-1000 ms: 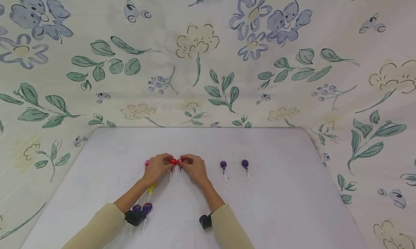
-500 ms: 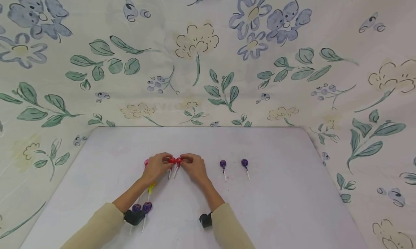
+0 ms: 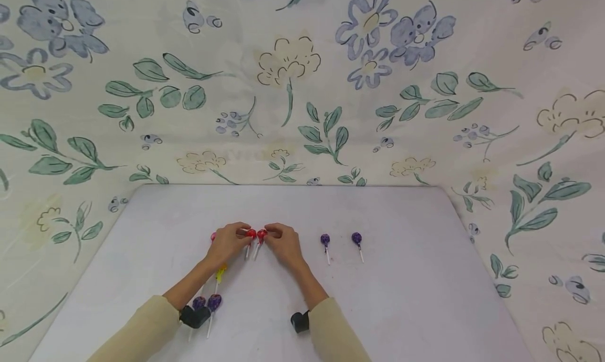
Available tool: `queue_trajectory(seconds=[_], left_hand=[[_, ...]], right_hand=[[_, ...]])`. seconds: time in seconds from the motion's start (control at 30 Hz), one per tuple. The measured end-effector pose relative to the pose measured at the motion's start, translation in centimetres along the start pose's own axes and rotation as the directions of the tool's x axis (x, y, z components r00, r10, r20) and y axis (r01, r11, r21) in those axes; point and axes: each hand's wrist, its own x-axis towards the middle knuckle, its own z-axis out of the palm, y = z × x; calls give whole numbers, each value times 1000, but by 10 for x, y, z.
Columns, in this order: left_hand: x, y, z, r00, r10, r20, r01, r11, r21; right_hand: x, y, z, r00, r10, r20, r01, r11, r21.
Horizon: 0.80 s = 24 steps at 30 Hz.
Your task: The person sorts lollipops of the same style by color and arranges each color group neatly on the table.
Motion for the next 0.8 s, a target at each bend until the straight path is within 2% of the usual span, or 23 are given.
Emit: queue_trajectory(seconds=[0.3,0.47,0.57,0.67,0.8], left_hand=[[-3,4,-11,1000,7,-21,-7,1000,-14],[0,4,-19,996,30,-79,-31,999,-14],[1,7,-19,993,72,-91,-75,997,-32],[0,13,-15,989,129,-73,-136,987,-89],[-2,23,-5,977,210,-47,-215,961,-177]], right_hand=[[-4,2,-4,1000,21,-5,-21,1000,20],[-13,-7,-14,999,-39,1,39,999,26],[-17,-14,-25,997,-79,-2,79,997,20],[-21,-19,-39,994,-109,-14,110,994,11],[-27,-23,-63,990,-132,-43,132,991,-22]])
